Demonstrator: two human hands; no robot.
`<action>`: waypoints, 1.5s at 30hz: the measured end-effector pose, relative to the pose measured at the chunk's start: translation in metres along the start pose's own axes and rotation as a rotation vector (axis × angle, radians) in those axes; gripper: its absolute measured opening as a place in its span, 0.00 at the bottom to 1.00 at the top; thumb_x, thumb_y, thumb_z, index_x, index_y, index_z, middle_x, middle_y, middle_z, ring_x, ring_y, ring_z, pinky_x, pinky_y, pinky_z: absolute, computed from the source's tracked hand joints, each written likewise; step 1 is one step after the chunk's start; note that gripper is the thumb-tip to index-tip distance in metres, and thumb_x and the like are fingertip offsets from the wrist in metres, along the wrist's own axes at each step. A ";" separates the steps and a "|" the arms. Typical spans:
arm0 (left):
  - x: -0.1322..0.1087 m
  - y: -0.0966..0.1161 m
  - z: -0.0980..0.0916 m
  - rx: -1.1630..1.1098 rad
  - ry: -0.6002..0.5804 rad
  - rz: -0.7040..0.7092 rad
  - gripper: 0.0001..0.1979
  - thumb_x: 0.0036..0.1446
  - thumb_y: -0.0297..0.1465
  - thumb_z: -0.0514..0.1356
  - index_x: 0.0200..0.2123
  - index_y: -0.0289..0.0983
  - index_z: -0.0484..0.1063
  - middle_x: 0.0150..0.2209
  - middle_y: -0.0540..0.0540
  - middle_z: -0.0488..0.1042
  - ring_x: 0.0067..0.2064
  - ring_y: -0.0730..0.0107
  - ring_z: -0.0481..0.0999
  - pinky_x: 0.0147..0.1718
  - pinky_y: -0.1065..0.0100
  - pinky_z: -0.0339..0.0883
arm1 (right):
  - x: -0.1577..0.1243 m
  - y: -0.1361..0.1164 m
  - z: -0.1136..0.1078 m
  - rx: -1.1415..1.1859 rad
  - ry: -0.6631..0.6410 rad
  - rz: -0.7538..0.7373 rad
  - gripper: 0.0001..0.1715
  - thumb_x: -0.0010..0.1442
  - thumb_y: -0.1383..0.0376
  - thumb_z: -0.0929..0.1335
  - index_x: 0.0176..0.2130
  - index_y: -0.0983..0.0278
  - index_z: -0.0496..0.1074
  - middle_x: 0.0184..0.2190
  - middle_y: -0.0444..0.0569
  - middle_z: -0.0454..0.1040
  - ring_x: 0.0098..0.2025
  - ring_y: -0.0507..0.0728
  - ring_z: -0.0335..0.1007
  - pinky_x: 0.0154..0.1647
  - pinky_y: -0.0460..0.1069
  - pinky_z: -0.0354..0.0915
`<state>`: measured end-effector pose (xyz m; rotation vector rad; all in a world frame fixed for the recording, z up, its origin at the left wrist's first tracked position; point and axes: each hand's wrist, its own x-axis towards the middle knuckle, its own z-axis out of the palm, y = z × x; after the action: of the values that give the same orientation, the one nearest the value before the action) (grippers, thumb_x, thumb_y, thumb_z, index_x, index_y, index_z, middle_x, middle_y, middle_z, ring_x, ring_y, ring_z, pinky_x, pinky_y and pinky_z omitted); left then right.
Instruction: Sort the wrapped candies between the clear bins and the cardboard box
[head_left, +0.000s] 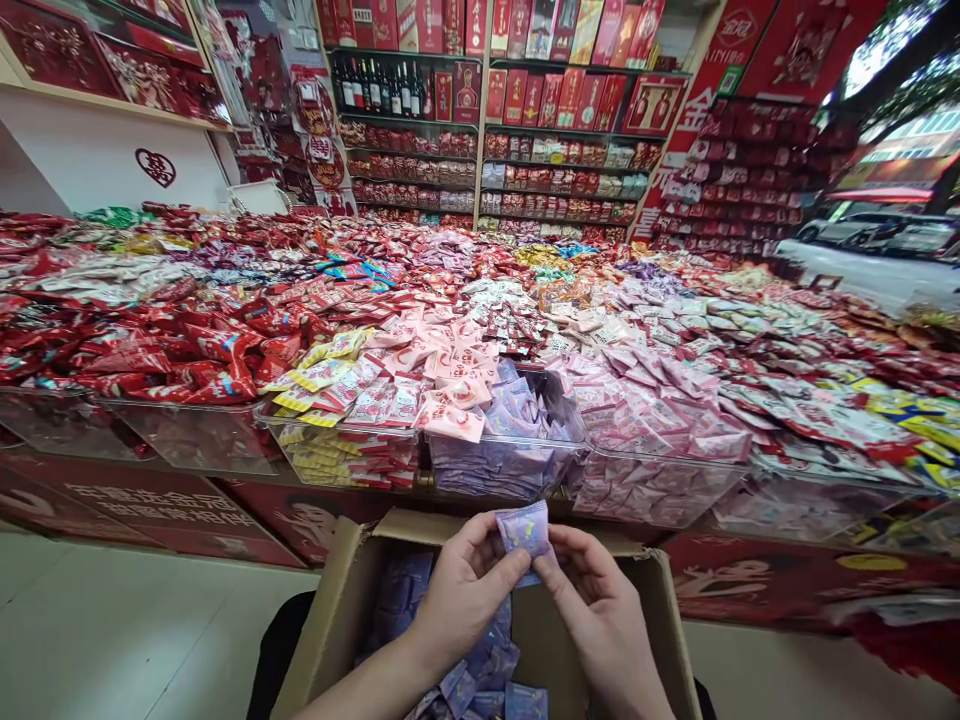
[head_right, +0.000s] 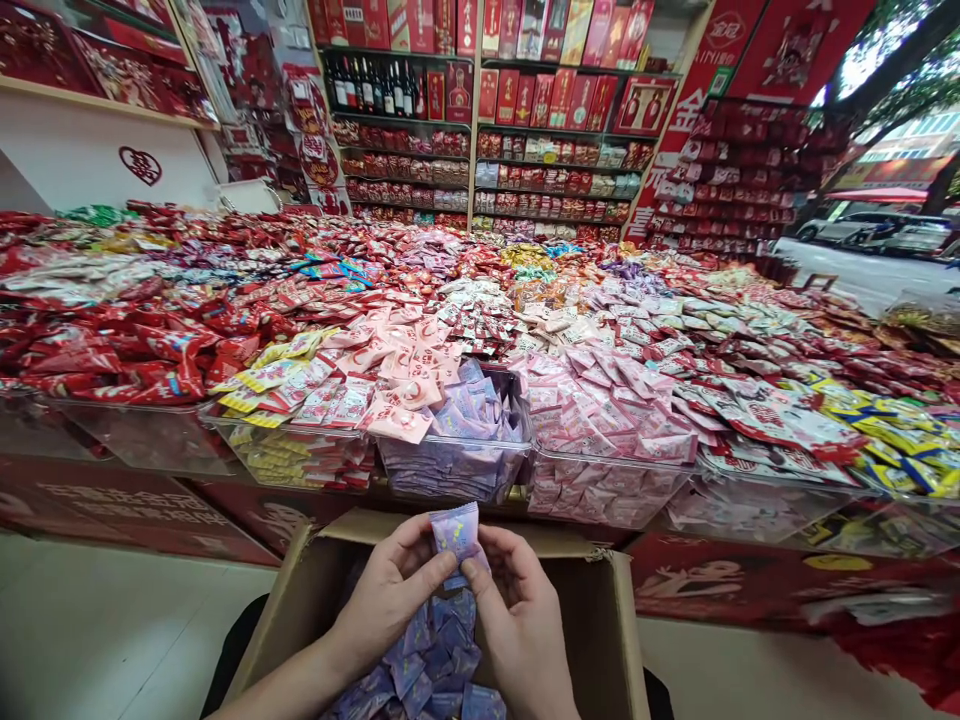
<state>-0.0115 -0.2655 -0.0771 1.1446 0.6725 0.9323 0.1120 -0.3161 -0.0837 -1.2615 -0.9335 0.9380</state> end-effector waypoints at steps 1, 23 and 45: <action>0.000 0.002 0.000 -0.028 -0.005 -0.022 0.14 0.49 0.31 0.60 0.41 0.35 0.68 0.39 0.45 0.73 0.42 0.68 0.72 0.42 0.69 0.64 | -0.001 -0.001 -0.002 -0.052 0.008 -0.040 0.15 0.47 0.62 0.69 0.37 0.65 0.70 0.36 0.52 0.74 0.39 0.56 0.70 0.41 0.50 0.67; -0.010 0.008 -0.107 0.852 0.207 0.332 0.10 0.53 0.32 0.55 0.39 0.39 0.69 0.37 0.45 0.73 0.40 0.68 0.72 0.40 0.69 0.67 | 0.161 -0.130 0.022 -1.445 -0.012 -0.340 0.08 0.47 0.65 0.64 0.27 0.67 0.70 0.24 0.52 0.73 0.27 0.56 0.67 0.25 0.46 0.58; -0.018 -0.003 -0.120 1.309 0.036 0.691 0.12 0.52 0.21 0.52 0.38 0.38 0.69 0.32 0.46 0.71 0.34 0.70 0.70 0.33 0.68 0.65 | 0.234 -0.079 0.068 -1.839 -0.277 0.002 0.22 0.55 0.75 0.57 0.46 0.72 0.70 0.45 0.64 0.69 0.47 0.63 0.66 0.40 0.53 0.64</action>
<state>-0.1200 -0.2279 -0.1156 2.6400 0.9665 1.0663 0.1326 -0.0791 0.0118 -2.5918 -2.1619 -0.0394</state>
